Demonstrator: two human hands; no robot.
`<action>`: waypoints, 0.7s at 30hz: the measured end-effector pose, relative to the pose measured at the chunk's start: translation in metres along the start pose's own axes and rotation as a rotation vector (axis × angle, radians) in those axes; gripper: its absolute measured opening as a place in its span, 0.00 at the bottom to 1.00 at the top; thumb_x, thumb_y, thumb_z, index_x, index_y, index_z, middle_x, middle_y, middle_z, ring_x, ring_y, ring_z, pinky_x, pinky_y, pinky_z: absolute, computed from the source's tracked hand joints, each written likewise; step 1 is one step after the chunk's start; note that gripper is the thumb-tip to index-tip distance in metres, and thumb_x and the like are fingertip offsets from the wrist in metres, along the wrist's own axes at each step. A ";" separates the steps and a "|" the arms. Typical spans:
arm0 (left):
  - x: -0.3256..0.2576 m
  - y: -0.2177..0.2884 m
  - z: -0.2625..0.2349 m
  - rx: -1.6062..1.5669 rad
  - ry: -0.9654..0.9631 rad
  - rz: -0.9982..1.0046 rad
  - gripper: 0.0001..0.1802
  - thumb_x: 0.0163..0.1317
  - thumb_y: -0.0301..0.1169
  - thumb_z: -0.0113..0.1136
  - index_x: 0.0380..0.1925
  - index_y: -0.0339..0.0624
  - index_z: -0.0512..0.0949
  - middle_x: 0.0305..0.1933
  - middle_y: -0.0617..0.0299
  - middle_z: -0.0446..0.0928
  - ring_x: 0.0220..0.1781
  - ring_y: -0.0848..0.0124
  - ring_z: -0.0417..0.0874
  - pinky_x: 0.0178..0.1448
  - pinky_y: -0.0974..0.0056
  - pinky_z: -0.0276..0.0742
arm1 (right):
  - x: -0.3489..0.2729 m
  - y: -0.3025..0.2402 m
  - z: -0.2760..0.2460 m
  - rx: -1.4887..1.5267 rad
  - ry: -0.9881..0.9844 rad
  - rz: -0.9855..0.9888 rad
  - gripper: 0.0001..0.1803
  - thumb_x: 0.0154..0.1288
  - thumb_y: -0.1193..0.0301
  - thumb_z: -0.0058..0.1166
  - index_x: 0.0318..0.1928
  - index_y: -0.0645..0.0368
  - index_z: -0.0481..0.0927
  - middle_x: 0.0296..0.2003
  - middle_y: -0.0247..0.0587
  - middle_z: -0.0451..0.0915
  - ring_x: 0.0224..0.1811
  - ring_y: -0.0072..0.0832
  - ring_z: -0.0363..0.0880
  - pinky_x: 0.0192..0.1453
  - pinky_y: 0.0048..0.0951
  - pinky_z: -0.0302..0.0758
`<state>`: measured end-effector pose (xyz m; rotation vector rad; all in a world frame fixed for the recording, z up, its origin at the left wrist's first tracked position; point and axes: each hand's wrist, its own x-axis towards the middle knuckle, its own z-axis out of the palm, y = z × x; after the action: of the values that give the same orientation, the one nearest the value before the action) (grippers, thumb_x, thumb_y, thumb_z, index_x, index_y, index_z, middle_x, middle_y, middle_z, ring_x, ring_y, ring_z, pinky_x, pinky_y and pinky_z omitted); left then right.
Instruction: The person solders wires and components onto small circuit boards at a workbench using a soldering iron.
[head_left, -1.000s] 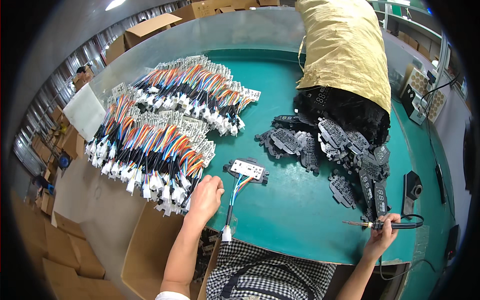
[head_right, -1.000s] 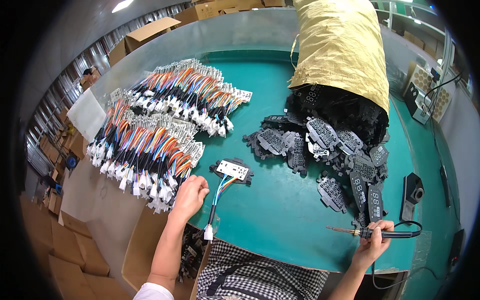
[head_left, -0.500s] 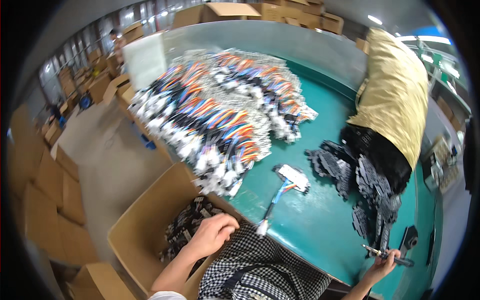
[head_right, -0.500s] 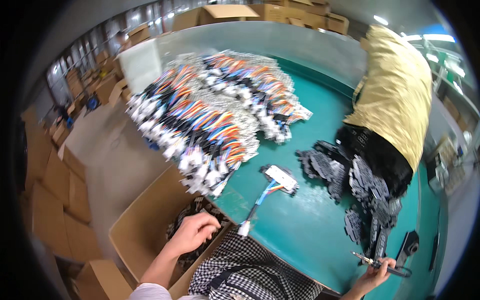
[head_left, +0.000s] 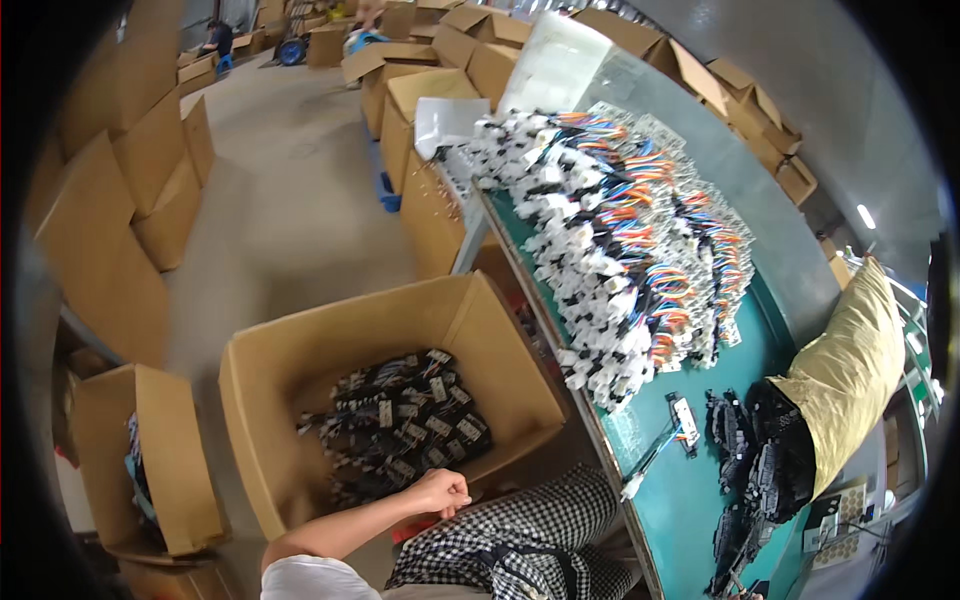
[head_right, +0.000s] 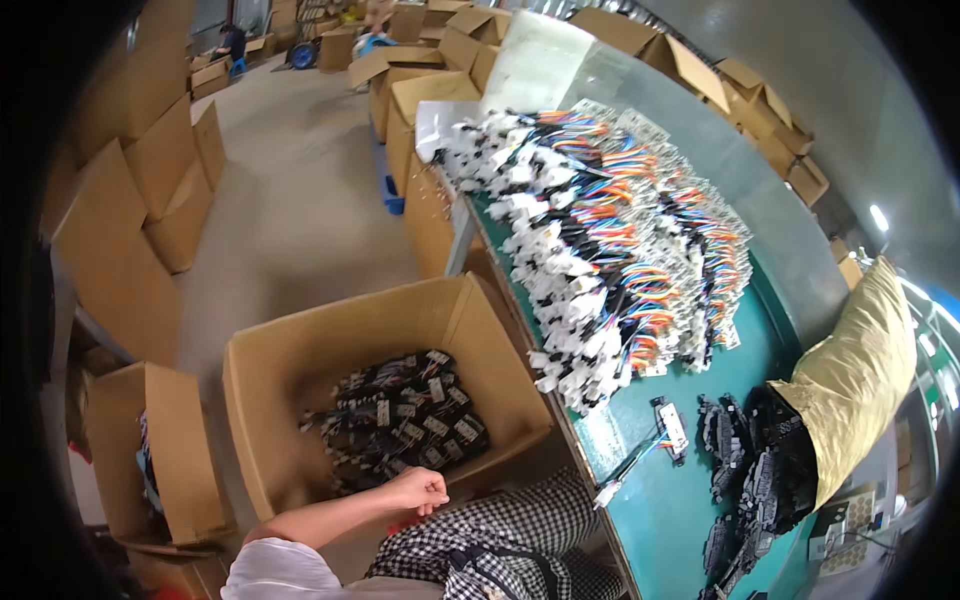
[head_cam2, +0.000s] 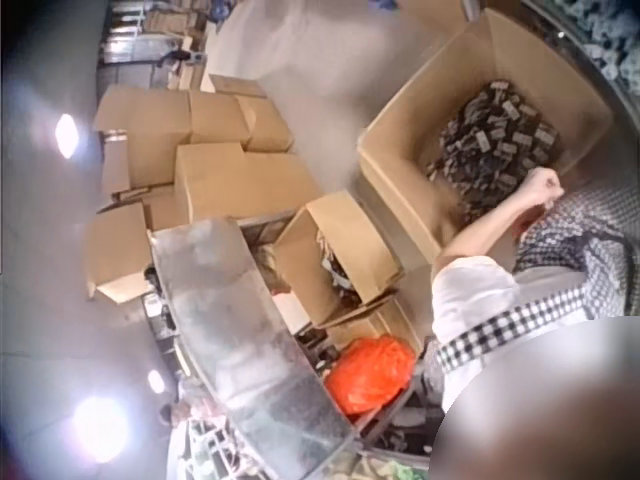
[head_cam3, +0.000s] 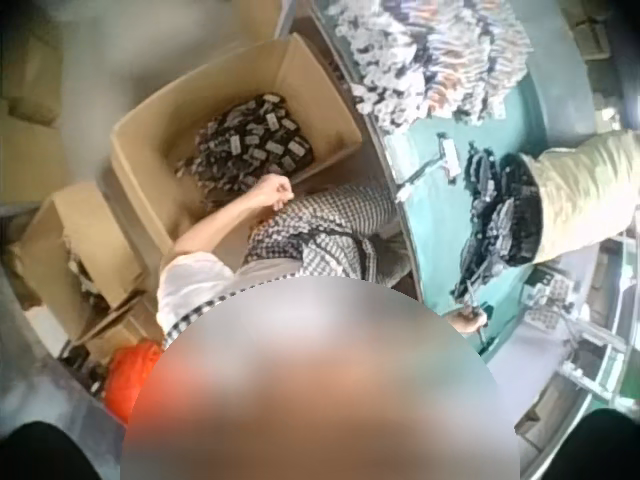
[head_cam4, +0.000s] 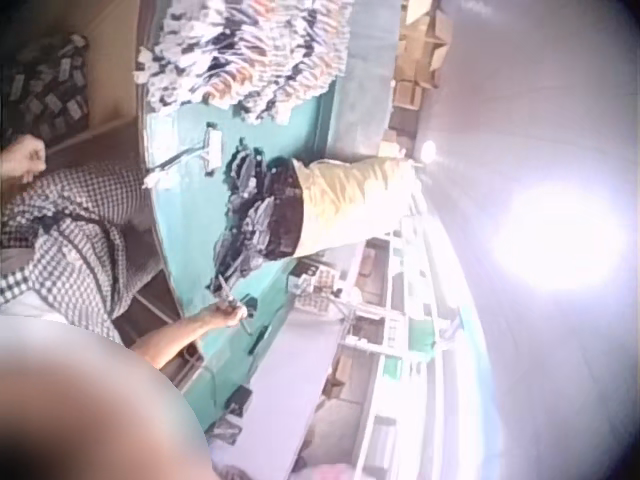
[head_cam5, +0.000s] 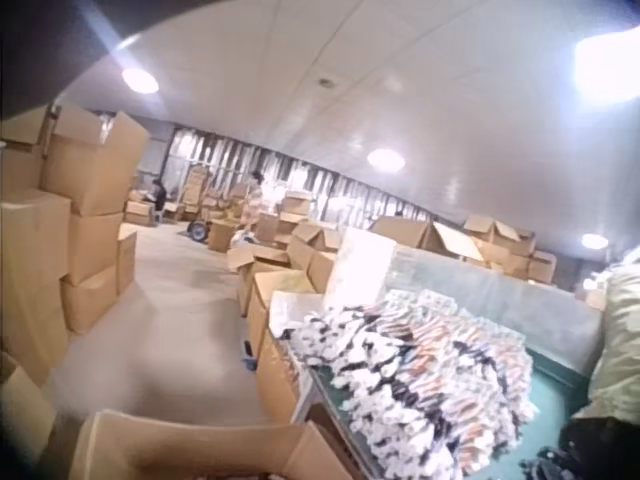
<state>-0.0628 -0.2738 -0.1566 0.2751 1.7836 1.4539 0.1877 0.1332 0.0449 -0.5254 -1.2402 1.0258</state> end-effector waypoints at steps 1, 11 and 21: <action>0.022 -0.001 -0.001 -0.050 -0.006 0.064 0.08 0.55 0.27 0.58 0.22 0.34 0.73 0.17 0.59 0.76 0.17 0.73 0.78 0.21 0.70 0.74 | 0.001 -0.004 0.000 -0.047 0.039 -0.021 0.14 0.59 0.69 0.39 0.17 0.54 0.60 0.11 0.27 0.52 0.12 0.17 0.47 0.17 0.19 0.49; 0.387 0.010 -0.010 0.147 0.810 0.098 0.04 0.53 0.25 0.56 0.28 0.37 0.78 0.16 0.64 0.73 0.16 0.75 0.73 0.19 0.70 0.68 | -0.018 -0.017 0.008 0.098 0.007 0.052 0.10 0.56 0.73 0.43 0.18 0.58 0.66 0.11 0.27 0.53 0.11 0.16 0.48 0.16 0.20 0.47; 0.129 0.019 0.008 0.001 -0.140 0.020 0.15 0.47 0.40 0.67 0.18 0.40 0.77 0.18 0.66 0.74 0.20 0.79 0.72 0.22 0.72 0.64 | 0.042 0.065 -0.158 -0.477 0.093 -0.549 0.11 0.61 0.72 0.47 0.44 0.61 0.71 0.37 0.36 0.72 0.35 0.20 0.72 0.35 0.19 0.70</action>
<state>-0.1481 -0.1827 -0.1964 0.3862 1.6736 1.4125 0.3131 0.2308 -0.0318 -0.5436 -1.4423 0.2383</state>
